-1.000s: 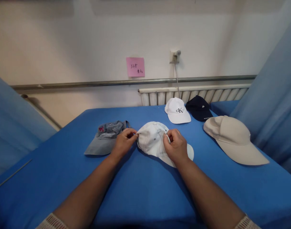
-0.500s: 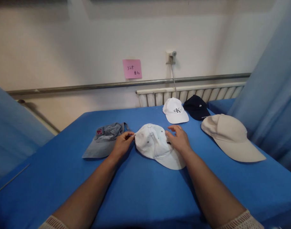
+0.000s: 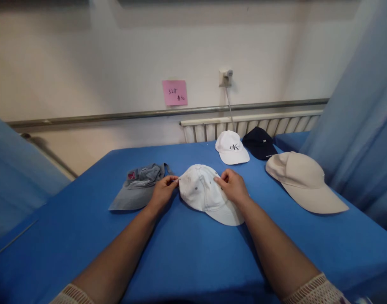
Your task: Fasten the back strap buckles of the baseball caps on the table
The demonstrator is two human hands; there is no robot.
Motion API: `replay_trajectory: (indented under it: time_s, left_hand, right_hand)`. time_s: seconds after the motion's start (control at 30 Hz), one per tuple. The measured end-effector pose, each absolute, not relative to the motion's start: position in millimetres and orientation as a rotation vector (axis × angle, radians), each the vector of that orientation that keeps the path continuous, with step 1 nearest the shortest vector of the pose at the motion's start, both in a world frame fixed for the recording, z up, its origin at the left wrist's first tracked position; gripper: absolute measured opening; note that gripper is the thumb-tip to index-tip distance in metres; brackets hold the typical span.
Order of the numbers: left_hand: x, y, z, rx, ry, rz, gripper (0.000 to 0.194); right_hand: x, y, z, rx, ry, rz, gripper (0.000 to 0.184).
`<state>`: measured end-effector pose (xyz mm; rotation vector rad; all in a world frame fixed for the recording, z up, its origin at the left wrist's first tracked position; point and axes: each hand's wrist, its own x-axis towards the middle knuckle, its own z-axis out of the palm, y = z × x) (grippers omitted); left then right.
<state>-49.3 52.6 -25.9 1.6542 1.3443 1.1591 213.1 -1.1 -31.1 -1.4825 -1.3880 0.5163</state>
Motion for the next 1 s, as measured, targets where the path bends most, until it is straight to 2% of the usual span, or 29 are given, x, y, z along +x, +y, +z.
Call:
replay_trajectory:
  time_s: [0.53,0.77,1.0]
  left_hand:
    - [-31,29,-18,1.664,1.319,1.227,0.045]
    - [-25,34,-35,1.780,1.319,0.908,0.031]
    - [-23,32,-36,1.917,1.252,0.807,0.028]
  right_hand:
    - [221,-26,-14,-1.475,-1.002,0.477,0.036]
    - [297,-70,2,-1.614,-0.751,0.205,0.034]
    - [356,-65,-24,-1.823,-0.687,0.086,0.034]
